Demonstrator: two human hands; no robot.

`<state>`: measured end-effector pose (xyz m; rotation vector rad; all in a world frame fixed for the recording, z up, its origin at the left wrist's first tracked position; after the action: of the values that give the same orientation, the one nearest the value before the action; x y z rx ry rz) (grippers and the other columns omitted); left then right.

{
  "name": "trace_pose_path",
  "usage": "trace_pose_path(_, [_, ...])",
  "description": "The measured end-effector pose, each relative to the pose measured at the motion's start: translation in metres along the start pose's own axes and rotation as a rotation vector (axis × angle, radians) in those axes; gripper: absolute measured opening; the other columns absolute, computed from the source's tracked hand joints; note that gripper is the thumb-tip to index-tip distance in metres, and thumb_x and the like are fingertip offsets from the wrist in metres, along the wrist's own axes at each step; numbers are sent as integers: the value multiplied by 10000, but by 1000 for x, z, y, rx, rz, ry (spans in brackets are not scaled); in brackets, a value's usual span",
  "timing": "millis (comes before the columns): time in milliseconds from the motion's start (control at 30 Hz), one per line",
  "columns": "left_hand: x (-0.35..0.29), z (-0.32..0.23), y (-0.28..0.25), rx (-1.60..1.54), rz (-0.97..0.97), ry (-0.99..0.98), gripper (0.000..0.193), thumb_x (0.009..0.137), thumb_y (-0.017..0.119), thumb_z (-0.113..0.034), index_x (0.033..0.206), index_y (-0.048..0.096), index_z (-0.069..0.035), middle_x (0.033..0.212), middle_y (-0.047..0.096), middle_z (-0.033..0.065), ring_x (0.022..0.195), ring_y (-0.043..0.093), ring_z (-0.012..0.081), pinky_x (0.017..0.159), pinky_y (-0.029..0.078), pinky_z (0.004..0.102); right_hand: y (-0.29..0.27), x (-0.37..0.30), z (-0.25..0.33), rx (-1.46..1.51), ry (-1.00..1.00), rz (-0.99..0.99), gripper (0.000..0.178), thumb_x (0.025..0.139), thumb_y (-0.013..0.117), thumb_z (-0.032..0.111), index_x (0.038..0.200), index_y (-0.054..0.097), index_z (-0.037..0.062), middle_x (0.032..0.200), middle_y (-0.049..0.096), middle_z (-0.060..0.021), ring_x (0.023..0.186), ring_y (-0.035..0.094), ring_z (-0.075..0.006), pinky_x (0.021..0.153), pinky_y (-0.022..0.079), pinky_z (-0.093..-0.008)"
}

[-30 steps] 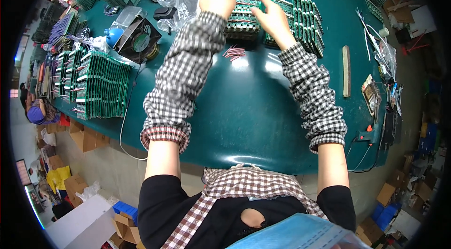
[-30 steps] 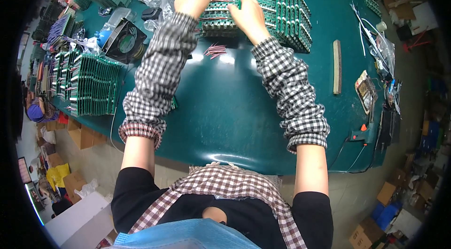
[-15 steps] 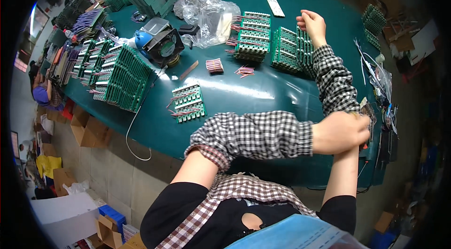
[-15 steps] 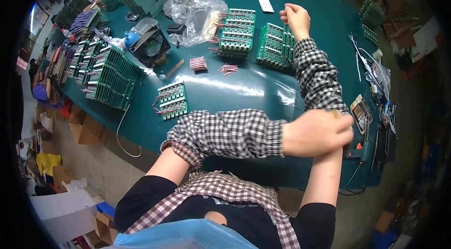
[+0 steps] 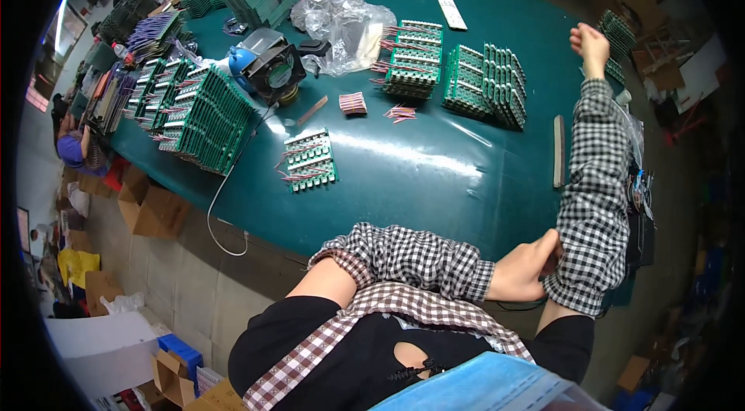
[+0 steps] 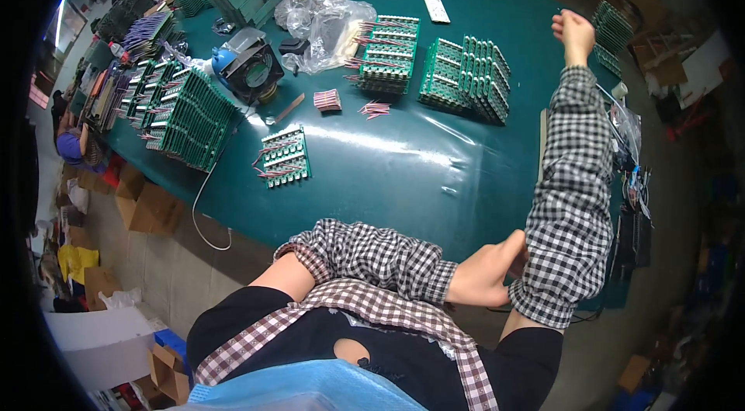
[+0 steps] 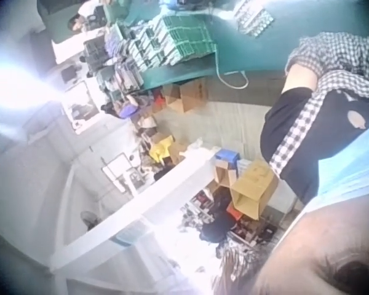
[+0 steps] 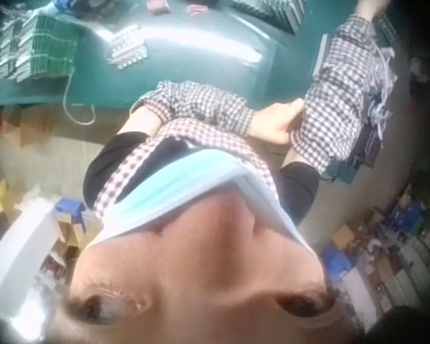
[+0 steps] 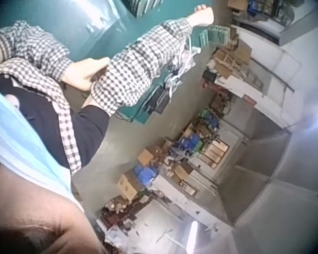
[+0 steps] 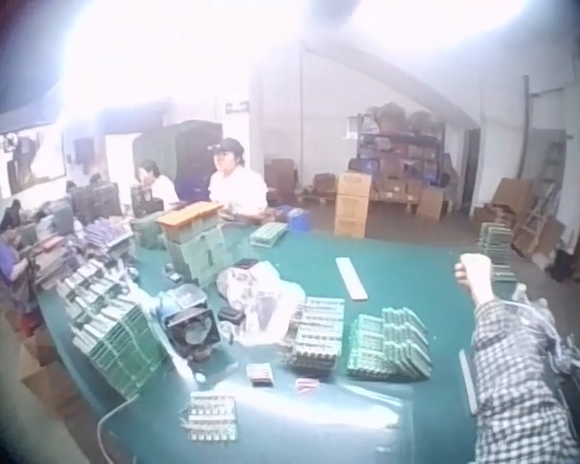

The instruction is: The person solders electronic components onto printed circuit board arrays using a soldering iron and solder wire.

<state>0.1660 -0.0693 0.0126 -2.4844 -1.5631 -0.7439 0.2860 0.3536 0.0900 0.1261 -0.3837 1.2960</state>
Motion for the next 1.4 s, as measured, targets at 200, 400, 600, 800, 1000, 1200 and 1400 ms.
trace_pose_path(200, [-21,-45,-8,12,847,260,244,719,606,-142,870,455,-24,792,529,144,722,558,331,588,445,406,5,-105,-66,-637,-289,313,519,739,703,327,1152,591,32,1078,633,-151,968,616,-244,848,476,-344])
trace_pose_path(400, [-14,-18,-84,271,573,60,176,764,568,-110,932,554,-55,855,605,89,776,604,262,648,478,358,40,-196,-75,-593,-242,456,728,752,712,379,1339,415,68,1389,361,-191,1285,354,-308,1049,305,-381])
trace_pose_path(600, [-12,9,-123,211,341,-162,107,819,578,-95,906,572,-33,799,633,60,690,605,133,616,478,276,36,-218,-55,-649,-336,454,741,679,769,356,1310,466,113,1377,387,-193,1272,381,-312,1036,324,-388])
trace_pose_path(800, [12,15,-147,236,256,-154,107,817,588,-70,911,592,-18,849,625,57,783,597,123,698,491,278,21,-217,-50,-548,-343,485,668,673,774,286,1265,519,110,1349,445,-154,1226,451,-276,992,375,-342])
trace_pose_path(1000, [43,39,-186,17,-52,-296,125,870,580,-41,976,563,23,892,625,63,817,620,120,725,518,239,18,-198,-70,-397,-286,444,501,715,740,250,1169,597,96,1188,592,-108,1106,560,-229,930,427,-315])
trace_pose_path(1200, [78,60,-187,294,-237,-207,91,828,604,-29,912,585,-1,825,622,34,764,603,87,677,488,225,-2,-202,-74,-409,-325,236,416,762,622,127,1175,585,99,1153,604,-123,1061,586,-251,894,458,-325])
trace_pose_path(1400, [166,97,-192,999,-329,-197,313,753,630,-223,989,629,-17,931,650,144,869,636,268,770,502,360,7,-209,-71,-377,-295,154,448,743,617,118,1189,572,105,1140,607,-128,1046,593,-258,887,465,-337])
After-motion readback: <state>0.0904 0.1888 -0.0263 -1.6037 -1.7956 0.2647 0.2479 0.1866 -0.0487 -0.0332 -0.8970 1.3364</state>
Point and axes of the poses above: each hand's wrist, its own x-axis towards the middle knuckle, its own y-axis out of the palm, z = x × y, the point moved 3 cm from there along x, towards the middle knuckle
